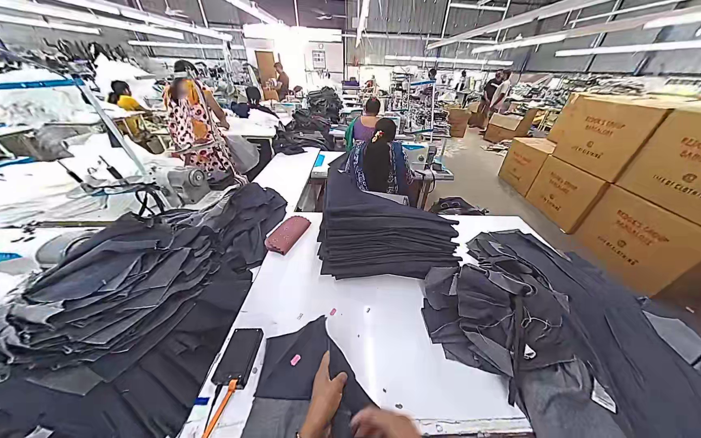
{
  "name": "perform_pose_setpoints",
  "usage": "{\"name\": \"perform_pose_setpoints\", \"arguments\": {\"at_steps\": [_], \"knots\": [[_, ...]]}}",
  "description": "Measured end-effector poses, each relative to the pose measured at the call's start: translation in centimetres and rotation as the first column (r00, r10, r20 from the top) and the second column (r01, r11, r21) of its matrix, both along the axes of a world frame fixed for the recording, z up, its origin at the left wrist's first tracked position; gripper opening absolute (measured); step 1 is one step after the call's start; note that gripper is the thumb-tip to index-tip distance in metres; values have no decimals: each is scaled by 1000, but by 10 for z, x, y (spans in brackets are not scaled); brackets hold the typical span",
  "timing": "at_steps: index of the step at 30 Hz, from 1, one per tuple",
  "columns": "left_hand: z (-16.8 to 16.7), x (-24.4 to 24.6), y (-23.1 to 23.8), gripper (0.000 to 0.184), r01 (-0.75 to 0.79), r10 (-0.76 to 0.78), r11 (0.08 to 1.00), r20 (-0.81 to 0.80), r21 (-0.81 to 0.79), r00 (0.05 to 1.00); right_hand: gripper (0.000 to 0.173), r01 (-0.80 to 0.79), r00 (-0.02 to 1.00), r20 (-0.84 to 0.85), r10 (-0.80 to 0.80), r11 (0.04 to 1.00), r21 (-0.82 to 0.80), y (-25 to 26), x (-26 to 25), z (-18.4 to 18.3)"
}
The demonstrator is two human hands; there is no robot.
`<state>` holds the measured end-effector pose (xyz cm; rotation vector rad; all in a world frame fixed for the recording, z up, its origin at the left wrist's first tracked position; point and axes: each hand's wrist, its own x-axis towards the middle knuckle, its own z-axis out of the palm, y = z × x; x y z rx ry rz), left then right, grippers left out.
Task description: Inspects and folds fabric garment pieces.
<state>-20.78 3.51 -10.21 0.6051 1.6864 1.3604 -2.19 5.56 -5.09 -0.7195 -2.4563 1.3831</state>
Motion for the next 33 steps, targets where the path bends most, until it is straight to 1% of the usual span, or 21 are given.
{"name": "perform_pose_setpoints", "arguments": {"at_steps": [2, 3, 4, 5, 7, 9, 11, 12, 14, 15, 17, 18, 19, 21, 22, 24, 27, 28, 30, 31, 33], "knots": [[35, 23, -14, 61, 224, -224, 974, -6, 45, 975, 58, 237, 972, -38, -234, 963, 132, 22, 30, 9], [55, 37, -22, 54, 367, -369, 925, 3, 98, 929, 68, 293, 955, -103, -277, 930, 224, 34, 45, 9], [75, 50, -28, 47, 497, -510, 846, 19, 192, 860, 65, 328, 939, -209, -274, 895, 303, 46, 57, 6], [90, 60, -31, 41, 604, -645, 732, 34, 315, 764, 50, 355, 917, -314, -247, 865, 354, 56, 67, 1], [116, 67, -32, 39, 692, -826, 491, 30, 529, 563, 19, 377, 872, -433, -228, 877, 299, 65, 88, -3], [138, 59, -38, 35, 688, -851, 401, -31, 605, 523, 19, 411, 835, -485, -259, 880, 237, 69, 114, 1], [150, 41, -46, 22, 694, -801, 400, -140, 599, 583, 19, 481, 816, -480, -322, 838, 256, 69, 141, 30], [153, 33, -52, 29, 718, -747, 449, -217, 532, 628, 22, 536, 797, -482, -364, 795, 285, 67, 150, 54], [142, 27, -60, 41, 732, -620, 629, -399, 261, 675, 26, 637, 741, -535, -407, 680, 365, 61, 162, 100], [127, 29, -61, 35, 691, -572, 715, -479, 108, 666, 24, 674, 708, -580, -402, 628, 388, 57, 165, 122], [92, 32, -61, 27, 593, -562, 791, -561, -151, 607, 22, 734, 643, -674, -363, 542, 408, 52, 168, 154], [78, 30, -63, 24, 535, -543, 819, -583, -207, 604, 21, 761, 612, -708, -352, 507, 406, 50, 169, 164], [69, 24, -69, 19, 468, -464, 867, -624, -172, 629, 22, 786, 584, -730, -355, 473, 398, 50, 170, 170], [63, 3, -83, 21, 325, -173, 942, -705, 86, 688, 24, 820, 550, -735, -397, 423, 386, 49, 177, 172], [67, -8, -91, 25, 265, -31, 938, -709, 222, 704, 25, 825, 552, -717, -425, 406, 394, 46, 182, 170], [87, -25, -106, 28, 152, 203, 868, -619, 472, 759, 25, 819, 567, -689, -451, 397, 415, 32, 189, 162], [121, -43, -121, 19, 47, 330, 611, -308, 790, 892, 23, 816, 515, -762, -393, 495, 297, 8, 188, 160], [133, -45, -126, 17, -9, 365, 559, -236, 829, 901, 28, 809, 477, -792, -382, 543, 225, 4, 186, 163], [159, -47, -128, 10, -176, 422, 538, -82, 824, 903, 34, 791, 366, -819, -442, 612, 23, 0, 171, 173], [174, -50, -122, 8, -278, 430, 573, 5, 771, 903, 30, 792, 319, -791, -522, 605, -80, 2, 157, 180], [191, -71, -98, 21, -360, 355, 667, 146, 653, 923, 23, 800, 305, -647, -698, 556, -223, 28, 124, 190]]}}
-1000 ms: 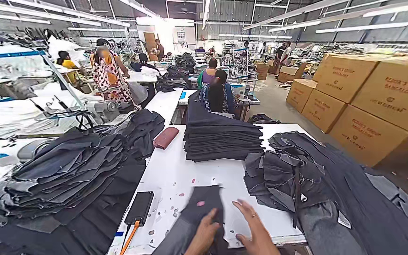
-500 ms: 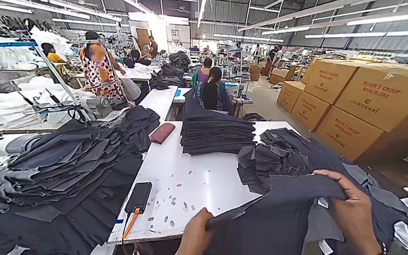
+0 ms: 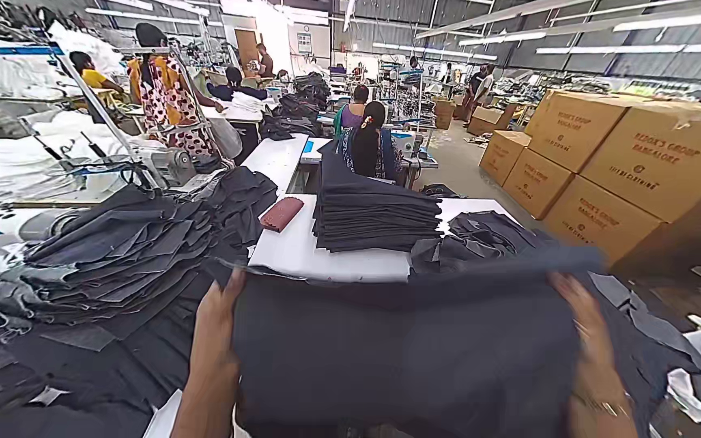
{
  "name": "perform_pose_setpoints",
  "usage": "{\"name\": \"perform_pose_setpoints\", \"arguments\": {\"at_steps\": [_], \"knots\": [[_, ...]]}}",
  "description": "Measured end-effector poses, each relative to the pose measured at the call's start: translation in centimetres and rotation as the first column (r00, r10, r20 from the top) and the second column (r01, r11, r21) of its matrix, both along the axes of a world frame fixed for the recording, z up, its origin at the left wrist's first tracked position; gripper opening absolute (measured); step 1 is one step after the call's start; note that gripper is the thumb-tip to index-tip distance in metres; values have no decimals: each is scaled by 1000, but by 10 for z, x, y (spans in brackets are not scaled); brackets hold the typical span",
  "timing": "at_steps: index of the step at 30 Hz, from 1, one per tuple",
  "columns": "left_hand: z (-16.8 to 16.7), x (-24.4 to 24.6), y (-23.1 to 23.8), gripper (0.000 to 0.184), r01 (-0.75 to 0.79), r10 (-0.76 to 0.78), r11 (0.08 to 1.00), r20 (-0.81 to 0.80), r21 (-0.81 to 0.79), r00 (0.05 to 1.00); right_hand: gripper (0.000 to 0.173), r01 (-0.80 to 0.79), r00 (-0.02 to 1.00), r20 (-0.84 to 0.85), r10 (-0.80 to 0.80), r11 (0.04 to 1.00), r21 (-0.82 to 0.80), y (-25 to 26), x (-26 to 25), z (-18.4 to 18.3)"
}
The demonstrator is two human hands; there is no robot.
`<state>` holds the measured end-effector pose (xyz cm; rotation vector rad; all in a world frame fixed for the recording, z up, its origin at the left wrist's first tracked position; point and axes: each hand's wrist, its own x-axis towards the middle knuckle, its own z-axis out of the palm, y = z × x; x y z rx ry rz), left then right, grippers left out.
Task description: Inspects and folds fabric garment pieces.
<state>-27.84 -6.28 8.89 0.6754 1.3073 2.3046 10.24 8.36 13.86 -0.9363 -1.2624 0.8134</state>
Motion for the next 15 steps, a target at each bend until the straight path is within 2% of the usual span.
{"name": "perform_pose_setpoints", "arguments": {"at_steps": [2, 3, 4, 5, 6, 7, 8, 9, 11, 12, 13, 14, 15], "knots": [[-11, -26, 19, 38, 95, -81, 989, 125, -111, 989, 43, -101, 991, 62, 121, 960, -262, 29, -23, -13], [-26, -34, 13, 47, 174, -156, 955, 91, -239, 983, 51, -197, 961, 112, 253, 910, -364, 34, -22, -30], [-48, -41, -3, 54, 278, -283, 889, 43, -364, 958, 49, -262, 916, 172, 362, 867, -424, 36, -18, -54], [-75, -46, -19, 49, 362, -403, 806, 15, -468, 915, 40, -309, 859, 231, 457, 822, -478, 38, -11, -82], [-103, -54, -38, 39, 457, -554, 685, 2, -567, 833, 31, -345, 773, 281, 569, 749, -566, 38, -2, -108], [-123, -61, -53, 21, 519, -676, 555, 12, -650, 737, 22, -353, 674, 318, 667, 669, -654, 38, 8, -134], [-132, -68, -65, 8, 546, -742, 463, 31, -698, 670, 17, -343, 600, 337, 725, 614, -710, 38, 18, -150], [-135, -74, -74, 6, 549, -741, 476, 23, -687, 671, 13, -347, 589, 337, 734, 606, -716, 38, 26, -153], [-127, -81, -80, 6, 511, -595, 721, -40, -469, 803, 7, -398, 719, 252, 647, 682, -614, 39, 31, -133], [-120, -80, -76, 18, 478, -521, 818, -57, -320, 852, 5, -416, 801, 160, 577, 729, -544, 38, 27, -117], [-108, -73, -67, 40, 422, -449, 877, -77, -230, 890, 7, -426, 851, 73, 521, 764, -484, 37, 21, -101], [-98, -64, -57, 58, 345, -376, 911, -112, -228, 920, 9, -430, 873, 23, 487, 791, -435, 39, 14, -87], [-90, -50, -47, 71, 240, -298, 922, -161, -303, 941, 8, -416, 884, 29, 466, 815, -403, 41, 8, -75]]}}
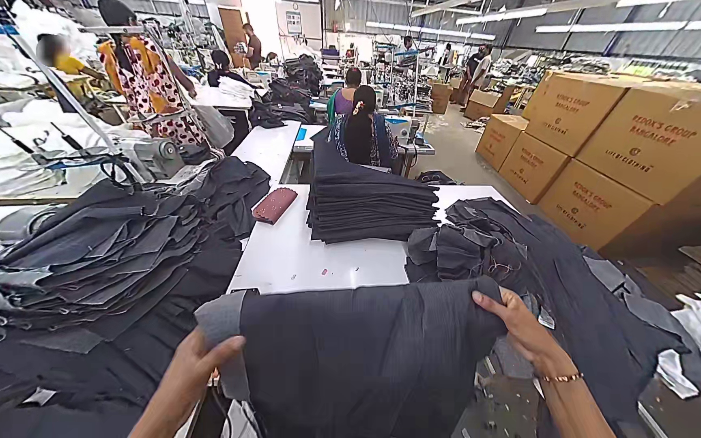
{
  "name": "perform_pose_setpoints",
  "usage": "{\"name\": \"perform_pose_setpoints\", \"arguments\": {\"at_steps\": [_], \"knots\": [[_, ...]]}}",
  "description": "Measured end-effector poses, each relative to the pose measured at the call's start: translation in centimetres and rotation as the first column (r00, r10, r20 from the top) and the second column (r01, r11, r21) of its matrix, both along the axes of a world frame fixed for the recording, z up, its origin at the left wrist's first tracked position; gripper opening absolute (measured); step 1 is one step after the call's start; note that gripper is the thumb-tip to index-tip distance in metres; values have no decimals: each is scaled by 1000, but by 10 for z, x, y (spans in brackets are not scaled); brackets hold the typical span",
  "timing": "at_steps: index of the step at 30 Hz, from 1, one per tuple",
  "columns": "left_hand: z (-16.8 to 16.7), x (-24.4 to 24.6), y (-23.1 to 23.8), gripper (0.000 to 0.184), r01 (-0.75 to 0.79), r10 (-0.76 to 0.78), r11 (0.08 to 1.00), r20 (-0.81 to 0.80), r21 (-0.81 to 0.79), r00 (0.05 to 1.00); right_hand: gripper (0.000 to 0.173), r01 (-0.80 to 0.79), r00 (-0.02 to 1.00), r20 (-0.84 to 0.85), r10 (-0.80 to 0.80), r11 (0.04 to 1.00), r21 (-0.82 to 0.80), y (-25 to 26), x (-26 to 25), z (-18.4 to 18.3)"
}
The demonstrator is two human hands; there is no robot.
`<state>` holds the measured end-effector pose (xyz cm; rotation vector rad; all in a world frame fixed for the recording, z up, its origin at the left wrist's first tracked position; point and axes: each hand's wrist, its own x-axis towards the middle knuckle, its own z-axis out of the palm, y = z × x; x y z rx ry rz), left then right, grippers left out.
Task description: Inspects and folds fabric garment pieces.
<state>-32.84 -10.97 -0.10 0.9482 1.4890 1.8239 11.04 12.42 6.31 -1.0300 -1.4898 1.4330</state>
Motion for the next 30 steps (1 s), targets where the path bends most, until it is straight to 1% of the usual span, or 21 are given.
{"name": "perform_pose_setpoints", "arguments": {"at_steps": [1, 3, 4, 5, 7, 8, 10, 11, 13, 14, 16, 18, 19, 20, 21, 23, 25, 26, 27, 29, 30], "knots": [[7, 14, 9, 71, -77, 74, 995, -48, -68, 996, 8, 24, 1000, 1, -24, 999, 40, 1, -5, 10], [21, 27, 25, 60, -197, 181, 971, -122, -137, 976, 9, 79, 997, -31, -76, 991, 105, -1, -10, 31], [26, 27, 31, 61, -266, 238, 953, -183, -146, 954, 10, 94, 994, -66, -86, 987, 130, -1, -10, 39], [27, 24, 40, 70, -323, 276, 934, -267, -153, 923, 17, 79, 995, -76, -68, 985, 153, 1, -8, 43], [13, 14, 64, 113, -320, 214, 924, -411, -208, 886, 36, 42, 999, 18, -46, 982, 181, 10, -5, 40], [-6, 10, 81, 117, -333, 190, 909, -461, -251, 867, 44, 46, 995, 73, -60, 982, 185, 13, -6, 35], [-53, 14, 116, 96, -393, 147, 836, -532, -383, 834, 56, 84, 987, 119, -110, 976, 203, 19, -11, 27], [-76, 18, 130, 86, -380, 66, 787, -546, -486, 835, 57, 116, 983, 116, -144, 969, 218, 19, -13, 25], [-110, 23, 149, 77, -310, -97, 708, -522, -635, 848, 63, 142, 973, 140, -181, 957, 252, 17, -14, 23], [-121, 26, 153, 74, -284, -132, 717, -524, -637, 841, 64, 156, 966, 160, -203, 951, 266, 16, -13, 22], [-132, 39, 158, 68, -232, -139, 821, -577, -522, 805, 61, 187, 944, 214, -250, 943, 276, 19, -9, 19], [-138, 67, 162, 81, -165, -190, 887, -665, -432, 722, 61, 223, 919, 261, -295, 936, 274, 21, -6, 12], [-142, 86, 164, 91, -138, -254, 879, -691, -457, 677, 65, 225, 913, 278, -298, 937, 266, 21, -6, 9], [-147, 103, 168, 94, -133, -319, 852, -703, -507, 635, 68, 225, 908, 290, -301, 937, 267, 20, -6, 6], [-149, 115, 175, 91, -153, -375, 809, -698, -568, 610, 71, 222, 903, 302, -306, 933, 284, 18, -8, 5], [-143, 120, 196, 73, -228, -377, 748, -682, -624, 627, 73, 227, 880, 321, -351, 903, 365, 14, -8, 12], [-126, 98, 215, 61, -255, -390, 658, -610, -708, 690, 75, 270, 857, 291, -426, 851, 450, 11, 5, 24], [-118, 82, 219, 51, -226, -396, 615, -544, -755, 740, 74, 291, 845, 271, -461, 822, 489, 11, 16, 30], [-110, 61, 220, 42, -158, -373, 609, -456, -777, 808, 75, 307, 832, 258, -490, 796, 522, 13, 29, 34], [-96, 16, 215, 32, 22, -250, 730, -237, -683, 939, 69, 342, 814, 229, -534, 759, 554, 15, 55, 42], [-83, -1, 206, 28, 99, -184, 812, -91, -575, 979, 61, 371, 814, 200, -546, 752, 544, 14, 67, 45]]}}
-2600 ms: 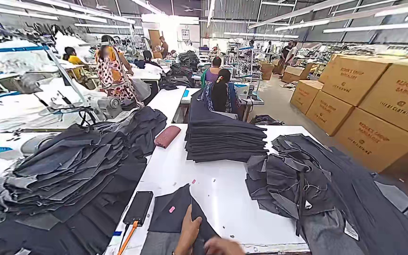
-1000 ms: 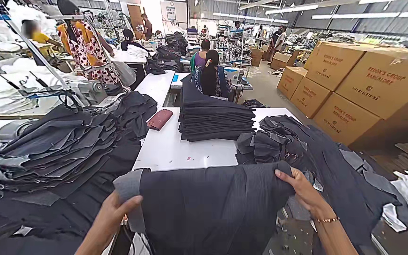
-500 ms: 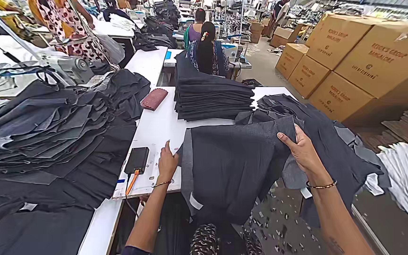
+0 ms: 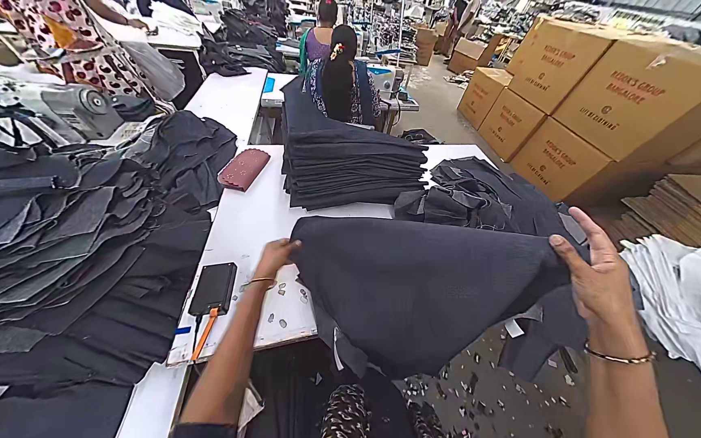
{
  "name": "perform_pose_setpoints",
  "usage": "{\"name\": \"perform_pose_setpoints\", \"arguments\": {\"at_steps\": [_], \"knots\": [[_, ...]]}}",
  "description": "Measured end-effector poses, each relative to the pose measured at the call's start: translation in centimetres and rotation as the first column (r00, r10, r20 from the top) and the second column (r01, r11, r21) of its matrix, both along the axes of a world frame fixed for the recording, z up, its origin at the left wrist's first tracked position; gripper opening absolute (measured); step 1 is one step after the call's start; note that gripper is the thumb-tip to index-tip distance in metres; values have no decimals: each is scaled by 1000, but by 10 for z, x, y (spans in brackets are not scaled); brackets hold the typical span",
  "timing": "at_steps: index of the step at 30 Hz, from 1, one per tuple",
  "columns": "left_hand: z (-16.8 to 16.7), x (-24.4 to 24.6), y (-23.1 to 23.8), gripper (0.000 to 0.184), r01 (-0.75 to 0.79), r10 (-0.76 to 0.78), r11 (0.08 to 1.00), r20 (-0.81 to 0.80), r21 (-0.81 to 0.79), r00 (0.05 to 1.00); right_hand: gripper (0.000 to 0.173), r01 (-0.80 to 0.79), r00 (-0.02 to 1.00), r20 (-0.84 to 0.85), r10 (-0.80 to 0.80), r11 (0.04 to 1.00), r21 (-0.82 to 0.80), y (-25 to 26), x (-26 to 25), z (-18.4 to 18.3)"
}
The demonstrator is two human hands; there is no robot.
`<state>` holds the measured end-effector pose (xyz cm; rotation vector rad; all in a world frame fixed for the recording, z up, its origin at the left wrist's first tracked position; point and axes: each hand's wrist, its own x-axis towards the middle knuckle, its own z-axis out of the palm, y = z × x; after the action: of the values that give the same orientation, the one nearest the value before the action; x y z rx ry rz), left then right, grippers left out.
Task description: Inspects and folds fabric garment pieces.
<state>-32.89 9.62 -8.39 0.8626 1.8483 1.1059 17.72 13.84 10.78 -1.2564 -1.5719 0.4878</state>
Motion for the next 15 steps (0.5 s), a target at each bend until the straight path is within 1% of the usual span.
{"name": "perform_pose_setpoints", "arguments": {"at_steps": [1, 2, 3, 4, 6, 7, 9, 11, 13, 15], "knots": [[22, -12, -11, 22, -60, 36, 989, 178, 132, 983, 53, -4, 999, -47, 4, 1000, -3, 0, 9, 3], [46, -22, -21, 18, -130, 51, 961, 307, 245, 950, 46, -28, 995, -92, 27, 999, -16, 1, 14, 7], [70, -29, -29, 17, -182, 59, 927, 352, 327, 934, 42, -68, 991, -119, 63, 997, -37, 3, 15, 11], [90, -37, -33, 16, -205, 74, 901, 331, 382, 941, 40, -111, 986, -129, 104, 992, -54, 7, 13, 15], [125, -56, -30, 15, -233, 168, 860, 178, 455, 970, 35, -175, 983, -74, 168, 980, -97, 23, 0, 26], [142, -66, -27, 22, -249, 227, 839, 105, 484, 968, 33, -200, 979, -55, 195, 972, -123, 31, -10, 32], [182, -85, -24, 34, -291, 318, 787, 47, 544, 947, 32, -257, 964, -102, 245, 958, -127, 40, -33, 50], [219, -106, -31, 30, -287, 351, 711, 29, 642, 936, 29, -324, 929, -197, 313, 946, -26, 38, -54, 74], [247, -125, -50, 29, -264, 344, 653, 33, 710, 938, 29, -379, 890, -252, 381, 924, 57, 28, -60, 91], [263, -133, -74, 22, -239, 340, 614, 22, 753, 940, 28, -420, 874, -222, 432, 902, 99, 13, -53, 95]]}}
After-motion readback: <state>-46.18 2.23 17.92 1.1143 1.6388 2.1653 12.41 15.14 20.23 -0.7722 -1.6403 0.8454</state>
